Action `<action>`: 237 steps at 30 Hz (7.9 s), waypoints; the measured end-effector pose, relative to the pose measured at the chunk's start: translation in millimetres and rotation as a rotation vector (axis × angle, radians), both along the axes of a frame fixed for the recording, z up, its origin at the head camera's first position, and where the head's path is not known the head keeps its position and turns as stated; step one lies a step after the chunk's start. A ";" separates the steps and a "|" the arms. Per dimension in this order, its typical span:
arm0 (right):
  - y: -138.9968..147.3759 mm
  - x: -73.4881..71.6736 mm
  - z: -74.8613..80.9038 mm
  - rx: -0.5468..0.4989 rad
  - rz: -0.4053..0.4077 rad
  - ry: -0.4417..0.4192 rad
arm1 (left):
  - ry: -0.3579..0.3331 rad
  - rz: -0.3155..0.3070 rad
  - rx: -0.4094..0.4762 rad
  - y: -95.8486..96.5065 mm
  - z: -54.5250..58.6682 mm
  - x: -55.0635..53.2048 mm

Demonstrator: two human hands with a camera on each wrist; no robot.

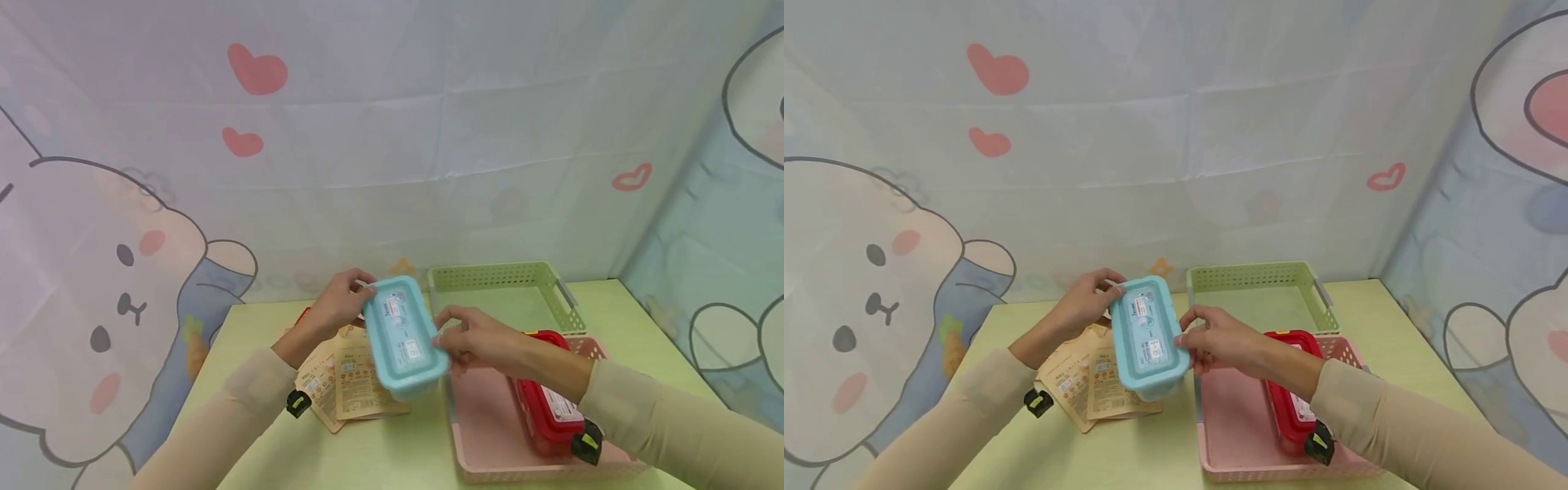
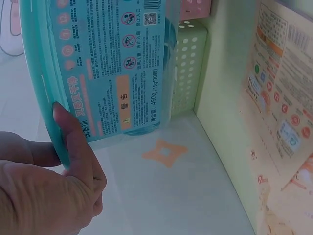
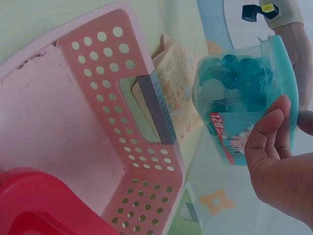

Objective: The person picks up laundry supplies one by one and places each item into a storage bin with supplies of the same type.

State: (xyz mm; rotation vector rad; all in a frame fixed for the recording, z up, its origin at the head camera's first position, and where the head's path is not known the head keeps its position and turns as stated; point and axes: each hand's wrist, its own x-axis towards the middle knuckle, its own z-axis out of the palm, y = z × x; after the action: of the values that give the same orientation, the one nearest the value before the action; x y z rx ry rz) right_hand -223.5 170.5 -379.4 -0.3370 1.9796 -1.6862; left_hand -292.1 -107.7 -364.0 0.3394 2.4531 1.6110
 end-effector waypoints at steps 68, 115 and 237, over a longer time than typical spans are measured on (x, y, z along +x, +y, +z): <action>78.0 14.3 17.5 0.256 -0.168 0.055 | -0.072 -0.136 -0.047 99.0 -5.9 24.4; 85.8 32.2 -38.3 0.398 -0.099 -0.015 | 0.039 -0.281 -0.349 117.3 -57.0 43.7; 80.5 20.0 -8.5 0.650 0.001 0.335 | 0.151 -0.521 -0.610 70.0 -45.6 28.9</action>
State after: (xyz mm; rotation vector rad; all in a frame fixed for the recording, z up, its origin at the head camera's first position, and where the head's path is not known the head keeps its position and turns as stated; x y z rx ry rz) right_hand -203.5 250.9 -387.9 -0.3912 2.6307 -0.9375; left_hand -263.2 -37.7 -409.6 0.9147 2.5145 0.6193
